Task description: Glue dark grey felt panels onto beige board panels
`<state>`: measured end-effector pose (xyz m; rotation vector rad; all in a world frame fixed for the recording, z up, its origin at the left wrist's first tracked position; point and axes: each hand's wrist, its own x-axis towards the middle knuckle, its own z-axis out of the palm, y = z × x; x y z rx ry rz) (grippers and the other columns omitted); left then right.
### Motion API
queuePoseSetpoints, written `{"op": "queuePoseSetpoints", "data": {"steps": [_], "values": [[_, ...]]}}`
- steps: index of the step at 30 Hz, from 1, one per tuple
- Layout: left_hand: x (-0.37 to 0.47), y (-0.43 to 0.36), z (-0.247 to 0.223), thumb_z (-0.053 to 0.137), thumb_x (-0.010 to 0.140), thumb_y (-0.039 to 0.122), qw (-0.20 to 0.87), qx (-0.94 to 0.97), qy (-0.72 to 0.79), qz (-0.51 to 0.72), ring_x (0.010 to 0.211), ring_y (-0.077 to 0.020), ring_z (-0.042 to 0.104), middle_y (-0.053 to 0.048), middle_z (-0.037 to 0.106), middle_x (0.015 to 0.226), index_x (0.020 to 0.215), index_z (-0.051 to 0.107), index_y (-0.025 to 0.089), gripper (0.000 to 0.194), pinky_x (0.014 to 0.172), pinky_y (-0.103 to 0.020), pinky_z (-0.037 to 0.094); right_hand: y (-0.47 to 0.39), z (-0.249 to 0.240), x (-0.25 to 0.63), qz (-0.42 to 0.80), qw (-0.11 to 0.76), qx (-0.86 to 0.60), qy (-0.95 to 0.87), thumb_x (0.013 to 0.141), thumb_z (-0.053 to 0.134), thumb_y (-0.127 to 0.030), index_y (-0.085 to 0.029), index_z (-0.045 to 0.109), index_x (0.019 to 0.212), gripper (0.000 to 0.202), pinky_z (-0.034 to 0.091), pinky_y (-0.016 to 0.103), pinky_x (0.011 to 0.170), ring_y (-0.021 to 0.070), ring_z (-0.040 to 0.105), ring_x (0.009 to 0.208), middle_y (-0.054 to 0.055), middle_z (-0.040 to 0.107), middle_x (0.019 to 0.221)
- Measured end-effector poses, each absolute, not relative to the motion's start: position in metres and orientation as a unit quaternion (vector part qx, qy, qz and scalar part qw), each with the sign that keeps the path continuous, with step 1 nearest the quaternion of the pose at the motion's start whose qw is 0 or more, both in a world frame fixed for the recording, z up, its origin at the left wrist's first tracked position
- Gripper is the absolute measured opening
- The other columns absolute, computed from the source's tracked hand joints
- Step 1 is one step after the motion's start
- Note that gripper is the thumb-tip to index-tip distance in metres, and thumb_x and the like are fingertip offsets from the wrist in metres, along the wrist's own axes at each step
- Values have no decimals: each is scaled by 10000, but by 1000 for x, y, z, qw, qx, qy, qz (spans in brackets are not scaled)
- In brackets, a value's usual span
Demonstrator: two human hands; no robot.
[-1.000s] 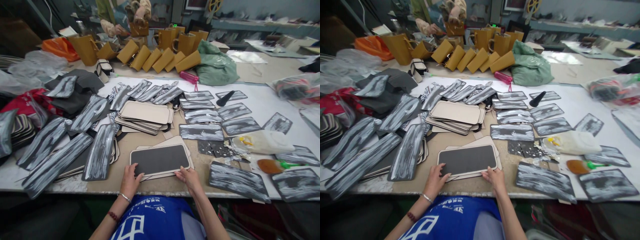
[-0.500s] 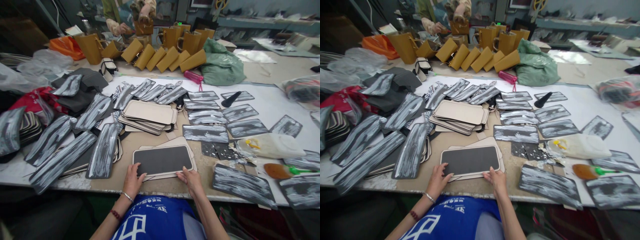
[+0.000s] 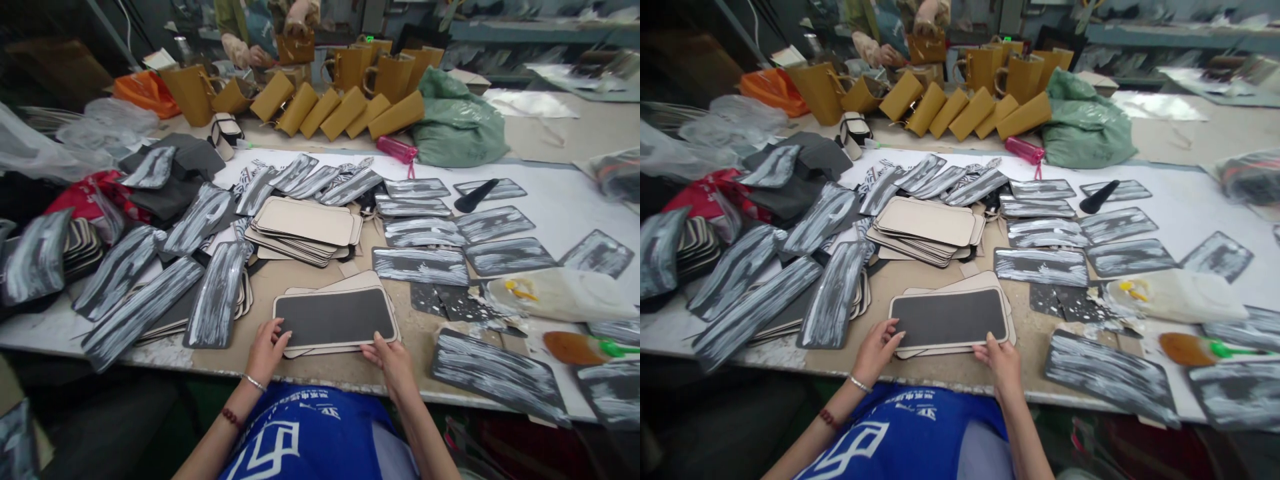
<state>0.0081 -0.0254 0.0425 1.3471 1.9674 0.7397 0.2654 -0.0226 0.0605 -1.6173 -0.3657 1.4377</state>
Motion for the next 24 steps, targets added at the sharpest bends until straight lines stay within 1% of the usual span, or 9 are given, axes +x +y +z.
{"op": "queuePoseSetpoints", "data": {"steps": [4, 6, 8, 10, 11, 13, 15, 19, 24], "values": [[5, -4, 72, 596, 671, 385, 286, 558, 716, 307, 1007, -251, 526, -98, 582, 1032, 1047, 577, 187, 426, 940, -452, 388, -32, 99, 265, 510, 385, -691, -339, 611, 644, -613, -154, 617, 735, 476, 551, 309, 650, 230, 656, 643, 80, 680, 666], [5, 12, 94, 687, 588, 385, 317, 582, 677, 322, 1163, -280, 437, -107, 527, 1211, 1152, 530, 209, 611, 1017, -469, 303, -33, 122, 267, 472, 342, -679, -446, 670, 588, -616, -184, 655, 741, 443, 540, 294, 672, 230, 657, 663, 85, 690, 705], [4, 27, 117, 741, 525, 372, 393, 584, 628, 331, 1202, -282, 411, -107, 485, 1285, 1247, 459, 220, 790, 1037, -450, 280, -28, 142, 269, 458, 312, -635, -538, 707, 553, -605, -222, 680, 752, 406, 536, 259, 644, 218, 658, 656, 67, 692, 707], [1, 38, 135, 748, 525, 347, 478, 566, 584, 332, 1135, -259, 479, -91, 541, 1225, 1259, 454, 227, 800, 1002, -401, 332, -17, 158, 270, 460, 286, -587, -602, 729, 536, -582, -250, 687, 733, 365, 529, 225, 599, 196, 655, 618, 47, 689, 686], [-1, 42, 142, 737, 544, 339, 519, 552, 565, 328, 1063, -239, 527, -72, 588, 1151, 1221, 498, 227, 726, 956, -366, 377, -9, 164, 270, 465, 275, -566, -623, 736, 534, -570, -258, 688, 731, 348, 525, 213, 581, 187, 652, 602, 39, 687, 677], [-6, 45, 149, 694, 598, 341, 584, 525, 536, 310, 886, -194, 577, -32, 644, 959, 1035, 628, 202, 464, 815, -291, 442, 7, 173, 266, 465, 274, -542, -644, 756, 521, -547, -265, 683, 742, 326, 519, 201, 569, 169, 644, 582, 24, 681, 661], [-11, 44, 151, 641, 645, 357, 621, 505, 520, 297, 736, -150, 554, -6, 628, 786, 827, 673, 164, 267, 679, -236, 434, 24, 179, 259, 455, 290, -535, -650, 774, 506, -532, -263, 675, 755, 318, 515, 201, 578, 156, 631, 572, 14, 670, 642], [-20, 34, 146, 570, 668, 437, 618, 457, 565, 300, 547, -98, 426, 35, 500, 564, 659, 608, 139, 301, 513, -203, 333, 54, 182, 238, 449, 284, -520, -669, 778, 500, -531, -238, 657, 725, 337, 505, 211, 572, 153, 608, 555, 20, 648, 606], [-34, 28, 145, 524, 685, 481, 542, 440, 639, 322, 536, -108, 407, 29, 481, 538, 601, 569, 156, 339, 491, -211, 319, 95, 174, 209, 489, 255, -517, -655, 741, 511, -581, -201, 634, 694, 402, 510, 247, 575, 168, 610, 573, 54, 650, 620]]}}
